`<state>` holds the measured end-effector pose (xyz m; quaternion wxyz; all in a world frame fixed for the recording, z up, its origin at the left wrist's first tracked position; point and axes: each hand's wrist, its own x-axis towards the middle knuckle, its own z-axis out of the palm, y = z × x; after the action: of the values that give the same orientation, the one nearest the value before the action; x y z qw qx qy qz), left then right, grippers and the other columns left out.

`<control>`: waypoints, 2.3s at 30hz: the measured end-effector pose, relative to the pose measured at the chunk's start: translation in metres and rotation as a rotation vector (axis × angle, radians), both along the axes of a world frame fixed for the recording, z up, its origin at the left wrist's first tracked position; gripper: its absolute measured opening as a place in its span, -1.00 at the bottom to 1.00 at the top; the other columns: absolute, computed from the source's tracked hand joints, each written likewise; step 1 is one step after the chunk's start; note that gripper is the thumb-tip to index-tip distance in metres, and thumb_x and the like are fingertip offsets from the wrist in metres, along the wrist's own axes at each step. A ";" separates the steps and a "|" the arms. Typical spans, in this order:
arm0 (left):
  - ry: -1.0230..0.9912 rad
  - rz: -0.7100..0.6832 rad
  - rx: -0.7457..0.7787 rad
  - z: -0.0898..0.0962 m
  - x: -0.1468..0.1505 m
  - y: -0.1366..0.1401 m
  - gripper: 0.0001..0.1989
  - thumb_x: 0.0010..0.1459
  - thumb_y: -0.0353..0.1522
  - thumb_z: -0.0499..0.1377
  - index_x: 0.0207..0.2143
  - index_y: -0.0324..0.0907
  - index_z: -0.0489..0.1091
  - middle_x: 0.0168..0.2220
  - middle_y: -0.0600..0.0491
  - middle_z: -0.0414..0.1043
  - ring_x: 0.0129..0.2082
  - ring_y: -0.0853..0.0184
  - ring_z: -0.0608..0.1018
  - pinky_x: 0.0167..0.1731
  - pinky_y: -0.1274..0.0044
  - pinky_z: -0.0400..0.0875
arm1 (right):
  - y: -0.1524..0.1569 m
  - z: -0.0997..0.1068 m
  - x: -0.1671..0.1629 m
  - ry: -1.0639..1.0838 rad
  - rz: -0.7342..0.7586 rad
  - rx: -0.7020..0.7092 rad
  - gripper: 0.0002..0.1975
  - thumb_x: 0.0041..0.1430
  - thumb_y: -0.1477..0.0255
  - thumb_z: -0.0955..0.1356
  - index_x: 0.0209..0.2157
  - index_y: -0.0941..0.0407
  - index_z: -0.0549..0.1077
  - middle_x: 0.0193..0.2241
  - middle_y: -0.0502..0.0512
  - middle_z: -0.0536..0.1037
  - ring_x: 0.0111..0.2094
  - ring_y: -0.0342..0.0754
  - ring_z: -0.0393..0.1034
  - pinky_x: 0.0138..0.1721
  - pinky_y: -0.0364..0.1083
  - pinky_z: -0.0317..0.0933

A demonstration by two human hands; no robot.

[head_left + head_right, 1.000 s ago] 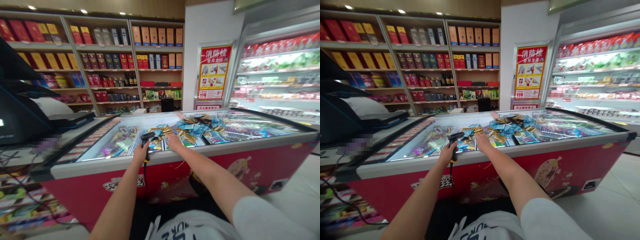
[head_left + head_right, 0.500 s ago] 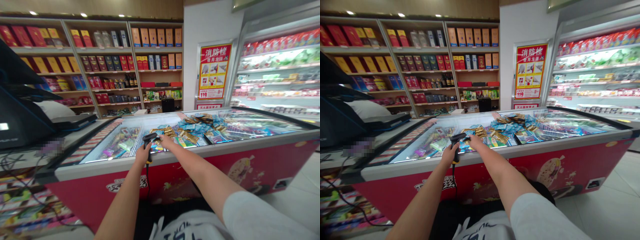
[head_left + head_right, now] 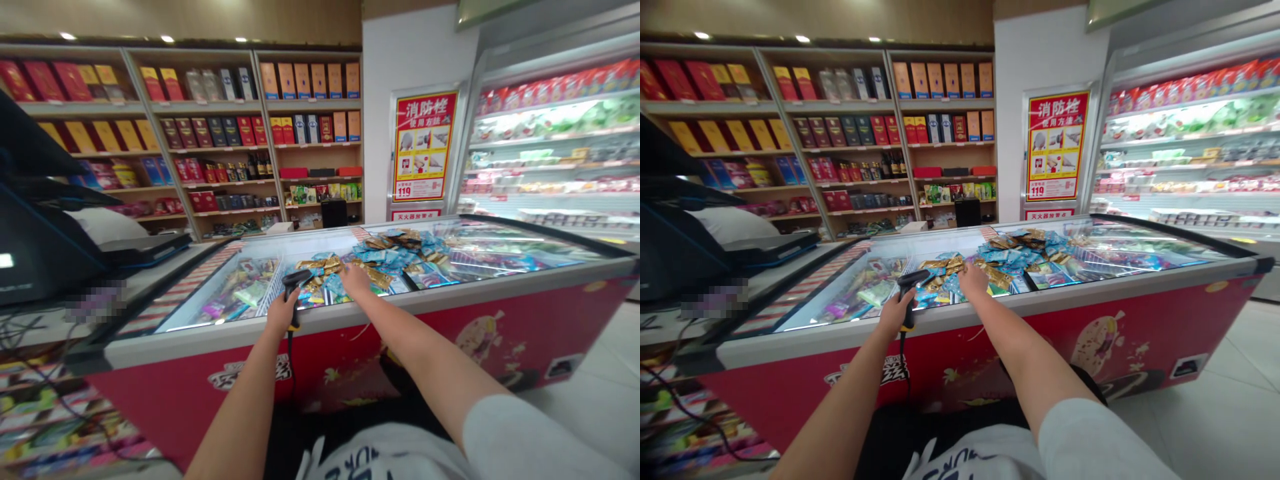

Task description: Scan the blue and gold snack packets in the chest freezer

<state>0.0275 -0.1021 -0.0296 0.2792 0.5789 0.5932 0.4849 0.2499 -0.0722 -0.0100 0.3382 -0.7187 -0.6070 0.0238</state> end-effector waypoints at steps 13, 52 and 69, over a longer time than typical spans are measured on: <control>0.036 -0.008 0.002 -0.002 -0.002 0.002 -0.50 -0.03 0.08 0.11 -0.48 -0.18 0.45 -0.47 -0.04 0.52 -0.48 0.24 0.49 -0.43 0.47 0.30 | 0.026 0.016 -0.004 0.141 0.225 -0.159 -0.71 -0.23 0.45 0.53 -0.37 0.14 0.50 -0.34 0.14 0.58 -0.23 0.08 0.47 -0.21 -0.08 0.28; 0.029 -0.157 -0.021 -0.003 -0.002 0.001 -0.50 -0.07 0.10 0.17 -0.50 -0.18 0.44 -0.54 0.04 0.44 -0.51 0.29 0.44 -0.45 0.48 0.29 | 0.013 -0.026 0.047 1.091 -0.175 0.214 -0.61 0.14 0.55 0.20 0.00 0.22 0.40 -0.47 0.13 0.55 -0.42 -0.03 0.53 -0.44 -0.13 0.39; 0.110 -0.091 0.013 0.002 0.000 -0.005 -0.50 -0.06 0.10 0.13 -0.51 -0.17 0.43 -0.55 0.04 0.44 -0.49 0.26 0.46 -0.43 0.48 0.28 | 0.003 -0.026 0.033 0.042 0.128 0.024 -0.70 0.29 0.45 0.20 -0.03 0.17 0.45 -0.08 0.22 0.54 -0.02 0.02 0.40 -0.01 -0.11 0.16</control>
<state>0.0280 -0.1067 -0.0279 0.2643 0.6328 0.5775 0.4428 0.2830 -0.0691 -0.0359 0.3570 -0.6737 -0.6449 0.0532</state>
